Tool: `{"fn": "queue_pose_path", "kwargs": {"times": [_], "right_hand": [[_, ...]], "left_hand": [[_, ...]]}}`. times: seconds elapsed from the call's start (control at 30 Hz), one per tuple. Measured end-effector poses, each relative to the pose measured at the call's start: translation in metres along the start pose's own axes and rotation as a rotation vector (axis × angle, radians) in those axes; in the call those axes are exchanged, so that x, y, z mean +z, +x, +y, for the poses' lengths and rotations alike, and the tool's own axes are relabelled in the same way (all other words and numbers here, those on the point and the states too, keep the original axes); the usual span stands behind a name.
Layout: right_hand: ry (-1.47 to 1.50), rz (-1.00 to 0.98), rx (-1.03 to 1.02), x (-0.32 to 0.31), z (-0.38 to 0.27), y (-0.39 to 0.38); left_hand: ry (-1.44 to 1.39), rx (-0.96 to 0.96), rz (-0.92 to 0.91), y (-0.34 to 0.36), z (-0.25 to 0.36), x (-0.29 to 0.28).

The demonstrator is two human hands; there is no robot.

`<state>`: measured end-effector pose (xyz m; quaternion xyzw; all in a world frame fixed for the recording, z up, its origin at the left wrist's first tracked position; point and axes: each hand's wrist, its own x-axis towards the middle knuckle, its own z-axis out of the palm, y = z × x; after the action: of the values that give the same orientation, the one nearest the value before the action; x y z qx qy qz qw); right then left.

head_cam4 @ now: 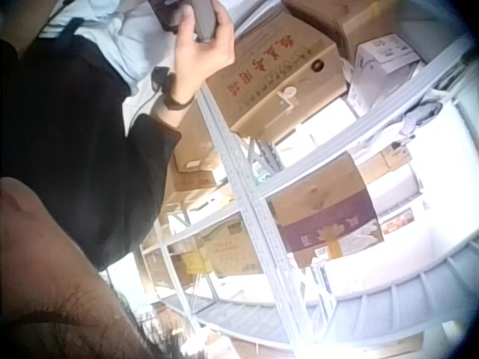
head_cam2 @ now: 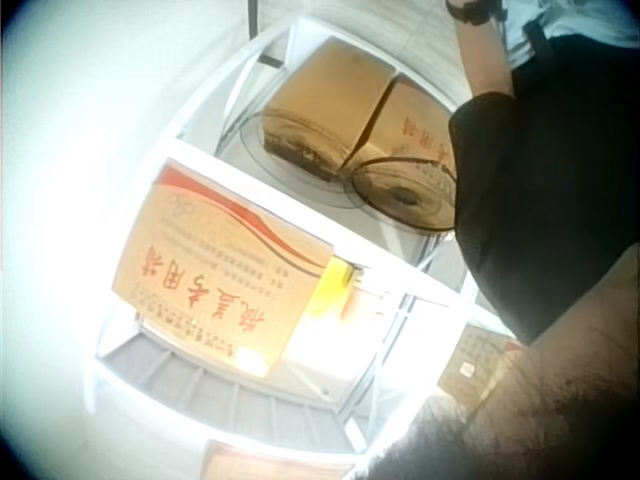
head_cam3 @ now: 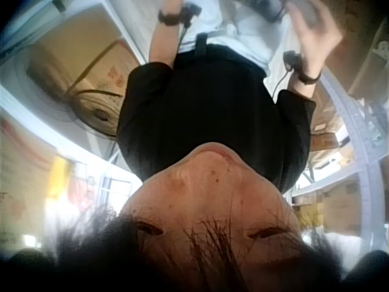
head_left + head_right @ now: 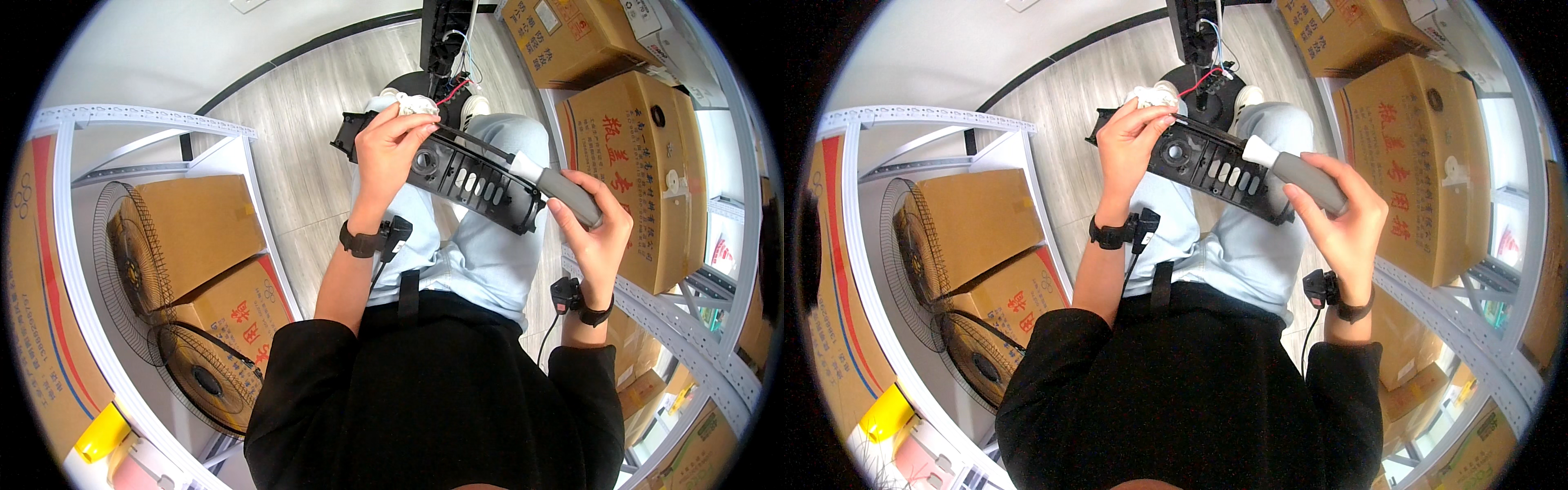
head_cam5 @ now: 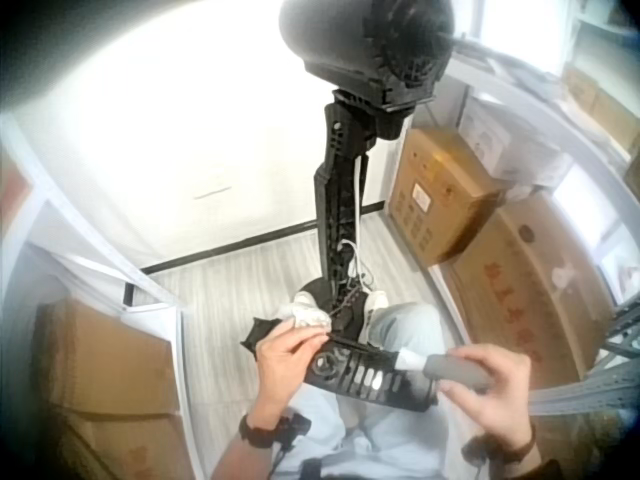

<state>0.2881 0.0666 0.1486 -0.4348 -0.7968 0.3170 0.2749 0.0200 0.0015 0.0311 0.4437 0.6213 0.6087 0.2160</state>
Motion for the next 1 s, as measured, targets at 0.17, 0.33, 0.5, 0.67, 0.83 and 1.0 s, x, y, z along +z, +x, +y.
{"fn": "queue_pose_path", "kwargs": {"times": [0.17, 0.33, 0.5, 0.67, 0.83, 1.0], "right_hand": [[-0.021, -0.004, -0.077, -0.0019, 0.0028, 0.0002], [-0.020, 0.007, -0.103, -0.0016, -0.0007, 0.0004], [-0.009, 0.018, -0.147, -0.0006, -0.0007, 0.0001], [-0.022, 0.002, -0.134, -0.0010, -0.0020, -0.0012], [-0.022, 0.025, -0.153, 0.0011, -0.0015, -0.0003], [-0.011, 0.015, -0.094, 0.0010, -0.0019, -0.0008]], "left_hand": [[0.057, 0.006, -0.025, 0.0015, 0.0027, -0.0015], [-0.312, -0.141, -0.040, 0.0007, -0.0016, -0.0010], [-0.492, -0.187, -0.013, 0.0006, -0.0023, 0.0013], [-0.452, -0.178, -0.047, 0.0011, -0.0025, -0.0025], [-0.363, -0.150, -0.055, 0.0011, -0.0037, -0.0037], [-0.272, -0.115, -0.057, 0.0016, -0.0008, -0.0040]]}}
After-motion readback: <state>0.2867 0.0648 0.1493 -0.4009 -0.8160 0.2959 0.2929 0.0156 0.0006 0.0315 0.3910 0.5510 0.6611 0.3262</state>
